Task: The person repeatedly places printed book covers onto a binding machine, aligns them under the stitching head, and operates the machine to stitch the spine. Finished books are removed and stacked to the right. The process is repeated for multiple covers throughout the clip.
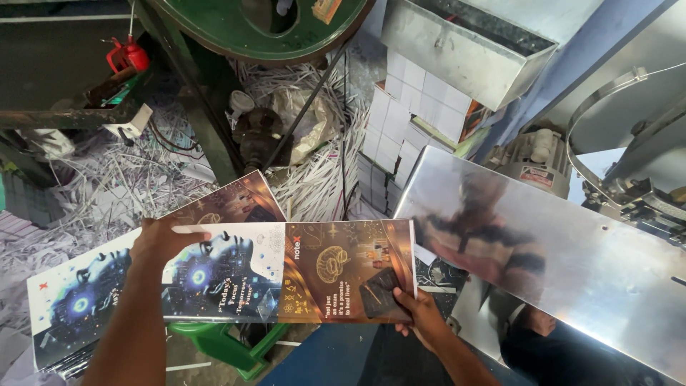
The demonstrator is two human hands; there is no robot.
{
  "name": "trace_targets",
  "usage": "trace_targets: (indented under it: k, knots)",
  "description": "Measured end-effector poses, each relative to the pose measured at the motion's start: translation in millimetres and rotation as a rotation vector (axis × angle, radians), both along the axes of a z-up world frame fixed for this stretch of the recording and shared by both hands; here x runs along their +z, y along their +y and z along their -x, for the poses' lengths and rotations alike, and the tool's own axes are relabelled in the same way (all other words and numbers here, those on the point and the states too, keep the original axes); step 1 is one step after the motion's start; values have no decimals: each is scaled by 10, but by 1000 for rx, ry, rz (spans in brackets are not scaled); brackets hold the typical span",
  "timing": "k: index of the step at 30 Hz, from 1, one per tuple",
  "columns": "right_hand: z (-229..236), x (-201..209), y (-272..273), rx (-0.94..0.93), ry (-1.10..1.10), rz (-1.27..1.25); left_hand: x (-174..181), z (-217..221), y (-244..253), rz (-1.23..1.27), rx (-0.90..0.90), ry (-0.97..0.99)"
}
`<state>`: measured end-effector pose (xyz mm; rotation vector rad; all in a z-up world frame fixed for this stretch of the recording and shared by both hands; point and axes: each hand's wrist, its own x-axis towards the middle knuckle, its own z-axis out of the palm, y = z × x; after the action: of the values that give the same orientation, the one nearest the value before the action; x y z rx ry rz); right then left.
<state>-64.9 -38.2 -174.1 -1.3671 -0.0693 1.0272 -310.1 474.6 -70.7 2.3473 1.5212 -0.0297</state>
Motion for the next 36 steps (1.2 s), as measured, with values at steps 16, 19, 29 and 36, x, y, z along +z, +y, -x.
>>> trace_targets:
  k: [16, 19, 29, 36]
  knots:
    - [-6, 228, 12, 23, -89, 4, -1081, 956, 434, 371, 285, -170]
    - [10, 245, 16, -3, -94, 14, -1041, 985, 401, 401, 260, -74]
    - [107, 855, 29, 42, -43, -73, -767, 1308, 520, 177, 183, -219]
    - [68, 1548, 67, 99, -325, -214, -415, 1362, 705, 279, 452, -510]
